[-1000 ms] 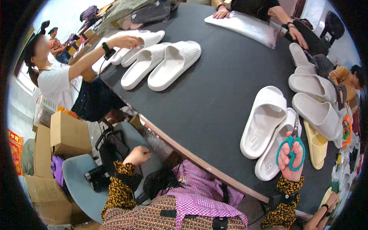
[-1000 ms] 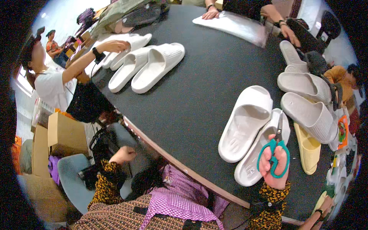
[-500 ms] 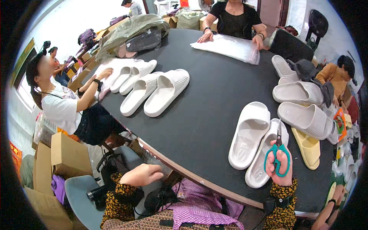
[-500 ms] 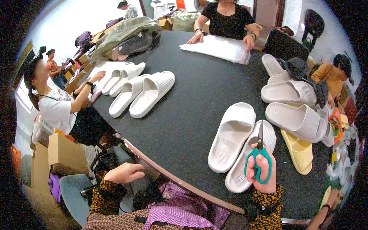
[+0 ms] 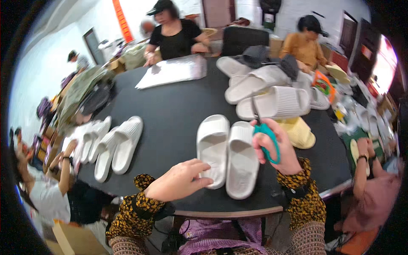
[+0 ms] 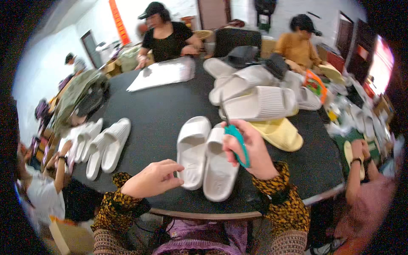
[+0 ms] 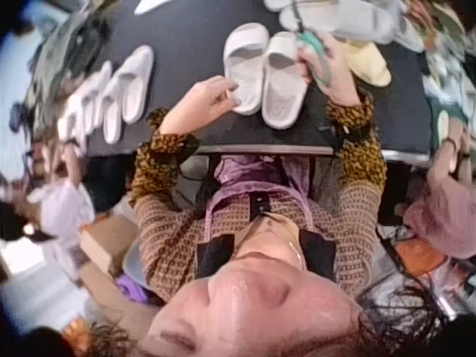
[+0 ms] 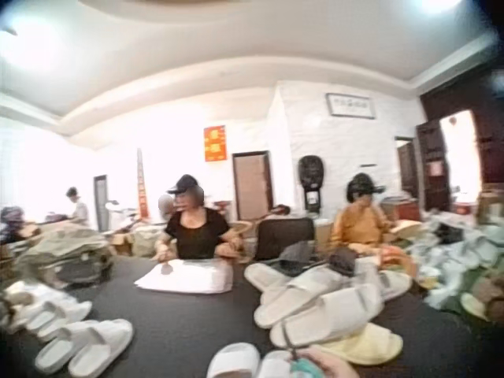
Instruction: Using scissors to trim excess rubber or material from the edges of sandals.
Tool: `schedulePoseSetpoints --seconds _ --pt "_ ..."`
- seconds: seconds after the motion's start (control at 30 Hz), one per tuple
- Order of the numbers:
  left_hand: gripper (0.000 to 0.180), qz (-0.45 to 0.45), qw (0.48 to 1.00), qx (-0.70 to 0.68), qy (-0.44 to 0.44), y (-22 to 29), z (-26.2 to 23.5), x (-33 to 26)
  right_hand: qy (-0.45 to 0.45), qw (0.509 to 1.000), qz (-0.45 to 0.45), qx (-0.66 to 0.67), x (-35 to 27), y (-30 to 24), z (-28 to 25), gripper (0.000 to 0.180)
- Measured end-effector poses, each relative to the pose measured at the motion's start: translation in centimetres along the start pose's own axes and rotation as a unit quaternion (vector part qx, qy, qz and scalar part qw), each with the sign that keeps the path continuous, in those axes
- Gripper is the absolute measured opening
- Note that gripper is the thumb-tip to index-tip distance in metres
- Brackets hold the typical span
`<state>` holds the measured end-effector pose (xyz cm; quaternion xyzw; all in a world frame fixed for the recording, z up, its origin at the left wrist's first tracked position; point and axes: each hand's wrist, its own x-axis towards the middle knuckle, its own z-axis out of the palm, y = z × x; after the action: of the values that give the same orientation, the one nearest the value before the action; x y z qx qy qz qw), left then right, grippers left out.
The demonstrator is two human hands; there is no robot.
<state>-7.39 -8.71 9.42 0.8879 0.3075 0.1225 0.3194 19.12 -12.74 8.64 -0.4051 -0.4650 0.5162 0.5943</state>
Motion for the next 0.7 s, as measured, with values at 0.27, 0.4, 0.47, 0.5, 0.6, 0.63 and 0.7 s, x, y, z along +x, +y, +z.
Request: schedulePoseSetpoints --seconds 0.27,0.4,0.47,0.5,0.6,0.63,0.7 --pt "0.050 -0.027 0.992 0.118 -0.024 -3.9 4.2 9.8 0.077 0.997 -0.019 0.021 0.4 2.7 -4.3 0.032" --pt "0.050 -0.091 0.989 0.112 -0.017 -2.6 4.7 10.9 0.087 0.995 0.015 0.043 0.0 3.9 -5.6 0.031" --pt "0.047 -0.095 0.988 0.118 -0.025 -3.1 4.8 11.1 0.087 0.994 0.001 0.068 0.1 4.5 -5.8 0.032" --pt "0.045 -0.081 0.990 0.115 0.000 -3.5 4.9 11.1 0.088 0.995 -0.006 0.043 0.3 4.5 -5.7 0.033" --pt "0.037 -0.075 0.988 0.137 0.023 -4.3 4.7 11.0 0.094 0.995 -0.025 0.009 0.5 5.1 -6.0 0.034" --pt "0.034 -0.064 0.987 0.142 0.028 -4.7 4.4 10.9 0.091 0.995 -0.024 -0.021 0.6 5.4 -6.2 0.035" --pt "0.023 -0.044 0.989 0.138 0.043 -4.6 3.7 10.6 0.082 0.995 -0.014 -0.056 0.4 5.2 -6.1 0.037"
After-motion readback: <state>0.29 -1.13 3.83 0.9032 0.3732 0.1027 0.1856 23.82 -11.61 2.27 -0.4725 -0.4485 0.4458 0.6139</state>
